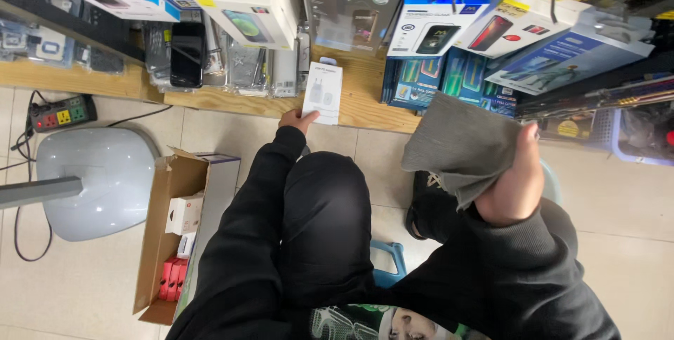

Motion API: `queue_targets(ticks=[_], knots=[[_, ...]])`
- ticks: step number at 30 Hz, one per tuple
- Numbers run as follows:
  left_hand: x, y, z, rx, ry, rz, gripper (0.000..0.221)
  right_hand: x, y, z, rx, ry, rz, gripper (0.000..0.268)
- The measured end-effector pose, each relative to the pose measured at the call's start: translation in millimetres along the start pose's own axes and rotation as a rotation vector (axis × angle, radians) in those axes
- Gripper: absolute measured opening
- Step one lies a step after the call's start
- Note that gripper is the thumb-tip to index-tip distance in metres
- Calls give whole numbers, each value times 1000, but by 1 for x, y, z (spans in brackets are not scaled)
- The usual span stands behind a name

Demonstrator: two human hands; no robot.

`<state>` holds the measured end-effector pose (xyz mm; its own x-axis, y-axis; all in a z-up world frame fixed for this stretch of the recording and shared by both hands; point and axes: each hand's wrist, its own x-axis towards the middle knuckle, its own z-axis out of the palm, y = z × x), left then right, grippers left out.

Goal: The person wipes a white mobile adapter box with a grey cloth, opens the box to reveal a white adapter, and continues wiping the exterior surfaces of the box.

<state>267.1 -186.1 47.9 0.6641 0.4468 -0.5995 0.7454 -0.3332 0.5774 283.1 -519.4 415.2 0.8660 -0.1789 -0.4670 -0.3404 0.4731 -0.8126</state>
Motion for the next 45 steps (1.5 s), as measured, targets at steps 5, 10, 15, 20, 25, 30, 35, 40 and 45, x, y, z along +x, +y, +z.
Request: queue_targets(ticks=[5,10,15,20,25,30,35,40,45], knots=[[-25,-23,-16,-686,40,-39,58,8,1,-3,40,-113,-78,53],[-115,-20,-69,-898,-56,148,43,1,8,1,90,-178,-82,54],[-213,48,-129,-992,-45,488,64,-40,9,26,136,-247,-57,55],[-265,141,-142,-868,-149,956,93,-92,-27,65,126,-237,-107,51],[-321,253,-94,-1092,-394,1088,84,-102,-34,74,-391,-646,-840,78],[-337,298,-94,-1429,-580,713,64,-55,-5,55,-631,-649,-1190,65],[-346,311,-94,-1437,-561,566,57,-60,21,54,-991,-812,-1516,73],[-354,303,-92,-1184,-571,624,55,-36,9,62,-980,-738,-1571,67],[-362,288,-83,-1011,-575,659,53,-4,-12,72,-775,-623,-1371,66]])
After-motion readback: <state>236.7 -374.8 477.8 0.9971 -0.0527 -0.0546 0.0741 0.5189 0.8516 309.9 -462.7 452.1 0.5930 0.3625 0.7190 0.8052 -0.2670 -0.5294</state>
